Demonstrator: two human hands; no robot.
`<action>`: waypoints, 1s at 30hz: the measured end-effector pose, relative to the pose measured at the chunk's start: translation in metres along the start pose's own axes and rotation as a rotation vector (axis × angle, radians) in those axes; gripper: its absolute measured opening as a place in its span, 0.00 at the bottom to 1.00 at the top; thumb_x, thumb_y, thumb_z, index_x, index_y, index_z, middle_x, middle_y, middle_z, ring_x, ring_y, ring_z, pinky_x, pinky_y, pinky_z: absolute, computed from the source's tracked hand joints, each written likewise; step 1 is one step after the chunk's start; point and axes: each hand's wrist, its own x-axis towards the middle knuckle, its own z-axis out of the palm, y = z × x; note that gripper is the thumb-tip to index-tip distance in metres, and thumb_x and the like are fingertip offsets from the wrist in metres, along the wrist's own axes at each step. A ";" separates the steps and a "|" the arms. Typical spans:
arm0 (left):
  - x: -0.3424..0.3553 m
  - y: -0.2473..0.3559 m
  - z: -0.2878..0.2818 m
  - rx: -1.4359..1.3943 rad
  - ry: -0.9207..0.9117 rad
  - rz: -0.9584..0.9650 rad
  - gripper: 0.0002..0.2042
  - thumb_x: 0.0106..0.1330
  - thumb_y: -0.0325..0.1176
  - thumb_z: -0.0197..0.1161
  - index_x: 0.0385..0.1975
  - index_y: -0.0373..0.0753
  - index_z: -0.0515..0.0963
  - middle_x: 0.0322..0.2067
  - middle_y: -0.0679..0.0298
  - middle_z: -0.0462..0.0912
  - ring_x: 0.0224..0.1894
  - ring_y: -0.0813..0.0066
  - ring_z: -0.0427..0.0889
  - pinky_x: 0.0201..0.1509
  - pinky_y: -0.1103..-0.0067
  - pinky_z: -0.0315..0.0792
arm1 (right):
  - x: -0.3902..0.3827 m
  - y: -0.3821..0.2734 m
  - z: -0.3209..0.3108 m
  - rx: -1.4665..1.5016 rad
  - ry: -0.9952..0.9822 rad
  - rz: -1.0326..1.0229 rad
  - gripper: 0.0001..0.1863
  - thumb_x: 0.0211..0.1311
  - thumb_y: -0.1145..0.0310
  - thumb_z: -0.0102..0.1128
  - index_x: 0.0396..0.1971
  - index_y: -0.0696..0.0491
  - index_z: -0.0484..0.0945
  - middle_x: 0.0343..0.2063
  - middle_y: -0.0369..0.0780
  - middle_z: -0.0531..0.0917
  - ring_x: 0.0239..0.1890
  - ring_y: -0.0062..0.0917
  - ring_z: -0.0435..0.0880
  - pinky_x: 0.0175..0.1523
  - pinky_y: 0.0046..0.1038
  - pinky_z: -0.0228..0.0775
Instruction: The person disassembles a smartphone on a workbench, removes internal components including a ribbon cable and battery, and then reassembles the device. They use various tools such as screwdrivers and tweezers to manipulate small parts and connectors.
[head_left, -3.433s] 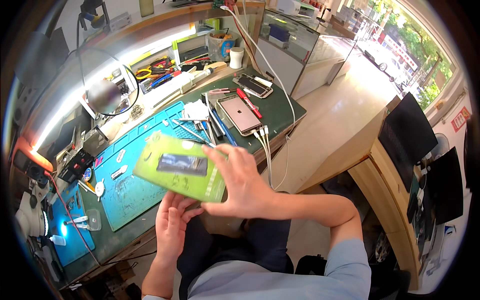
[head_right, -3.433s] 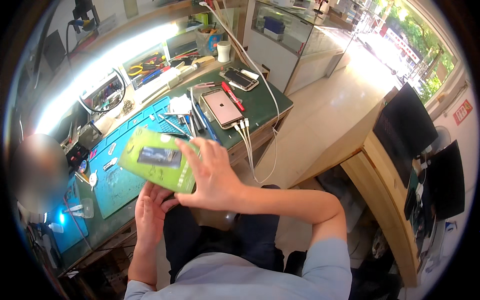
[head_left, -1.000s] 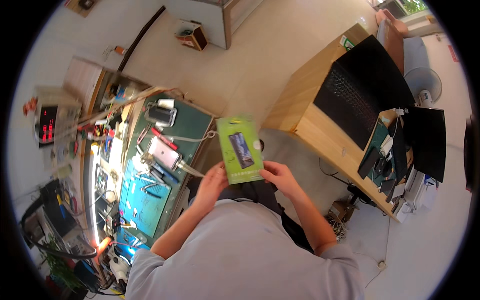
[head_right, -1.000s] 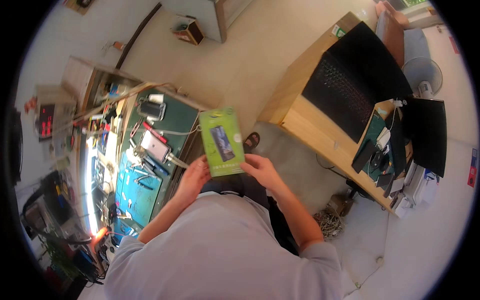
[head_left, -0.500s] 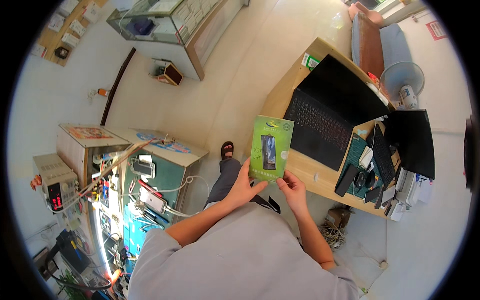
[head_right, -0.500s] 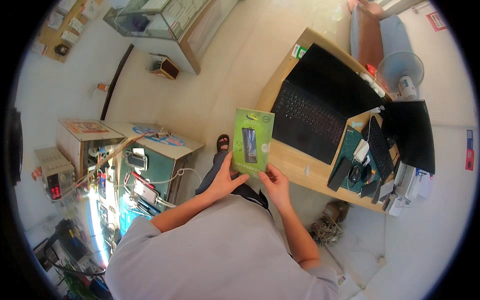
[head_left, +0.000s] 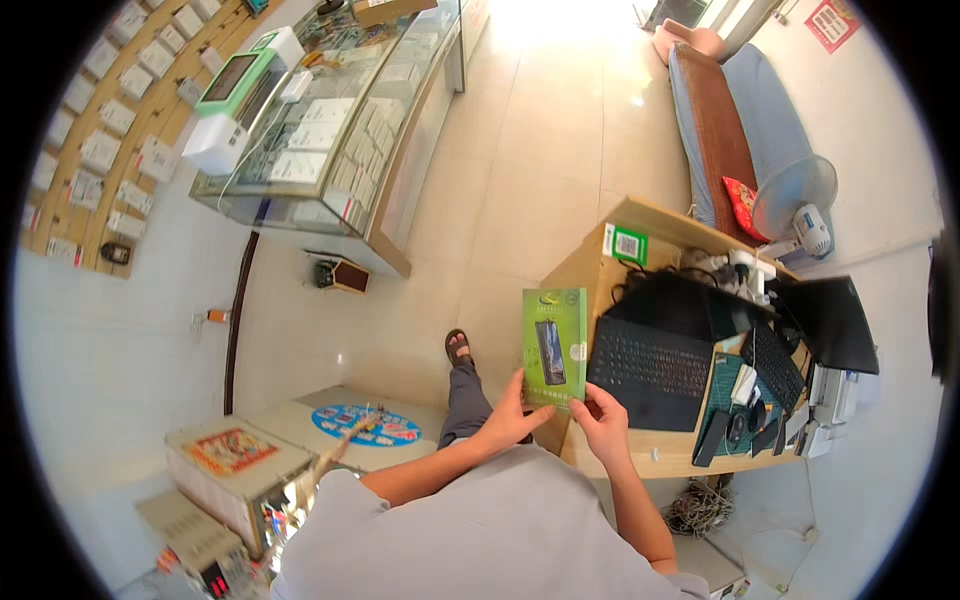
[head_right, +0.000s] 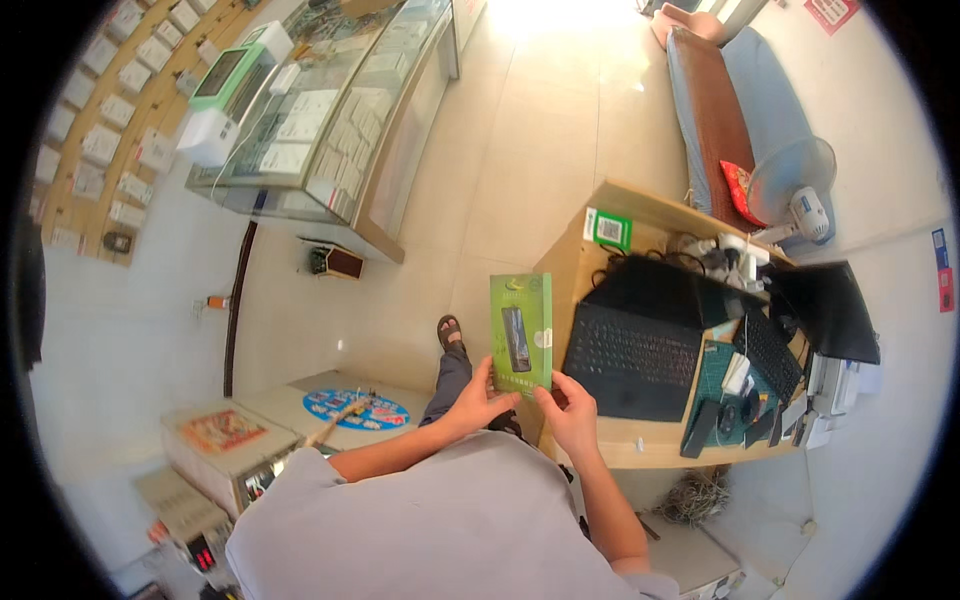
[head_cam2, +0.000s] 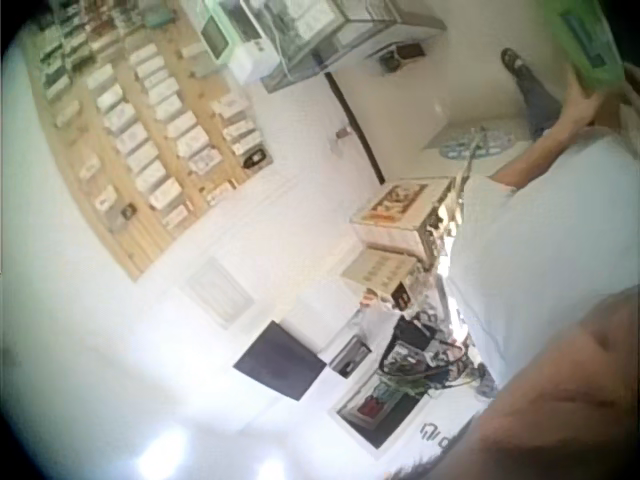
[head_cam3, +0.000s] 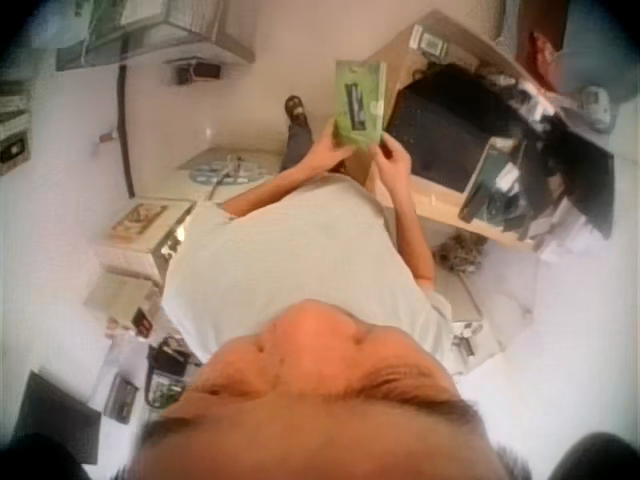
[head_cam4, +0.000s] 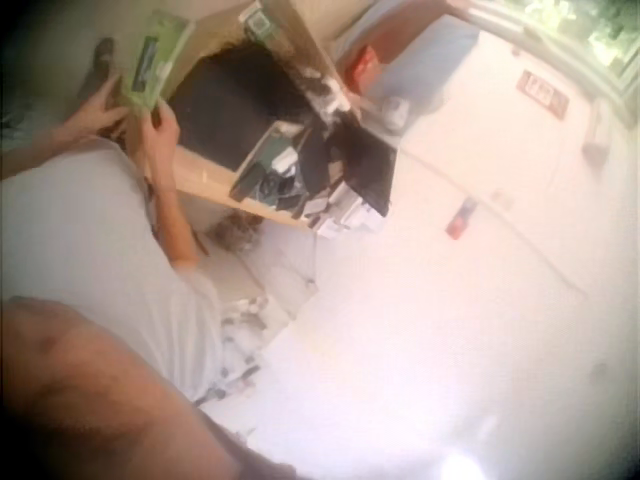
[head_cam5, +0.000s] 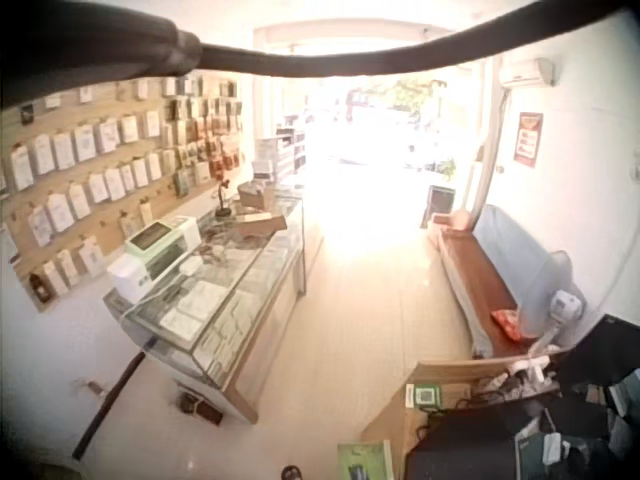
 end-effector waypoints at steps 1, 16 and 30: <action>0.010 0.008 -0.013 -0.073 -0.008 0.000 0.41 0.68 0.34 0.68 0.73 0.32 0.47 0.65 0.50 0.65 0.67 0.61 0.68 0.72 0.63 0.65 | 0.013 -0.016 0.010 -0.068 0.002 0.022 0.19 0.63 0.73 0.67 0.54 0.59 0.80 0.36 0.36 0.86 0.35 0.15 0.83 0.41 0.20 0.75; 0.110 0.110 -0.200 0.052 0.284 0.042 0.51 0.60 0.37 0.75 0.73 0.33 0.41 0.67 0.48 0.57 0.68 0.58 0.66 0.70 0.64 0.66 | 0.219 -0.117 0.159 -0.215 -0.266 0.080 0.18 0.64 0.65 0.68 0.48 0.61 0.80 0.33 0.39 0.88 0.33 0.16 0.85 0.42 0.23 0.79; 0.324 0.209 -0.273 0.464 0.300 0.131 0.67 0.52 0.48 0.81 0.74 0.30 0.28 0.73 0.39 0.46 0.76 0.50 0.50 0.77 0.62 0.52 | 0.465 -0.138 0.158 0.159 -0.287 0.119 0.19 0.63 0.63 0.69 0.43 0.63 0.79 0.33 0.39 0.86 0.32 0.17 0.82 0.37 0.23 0.75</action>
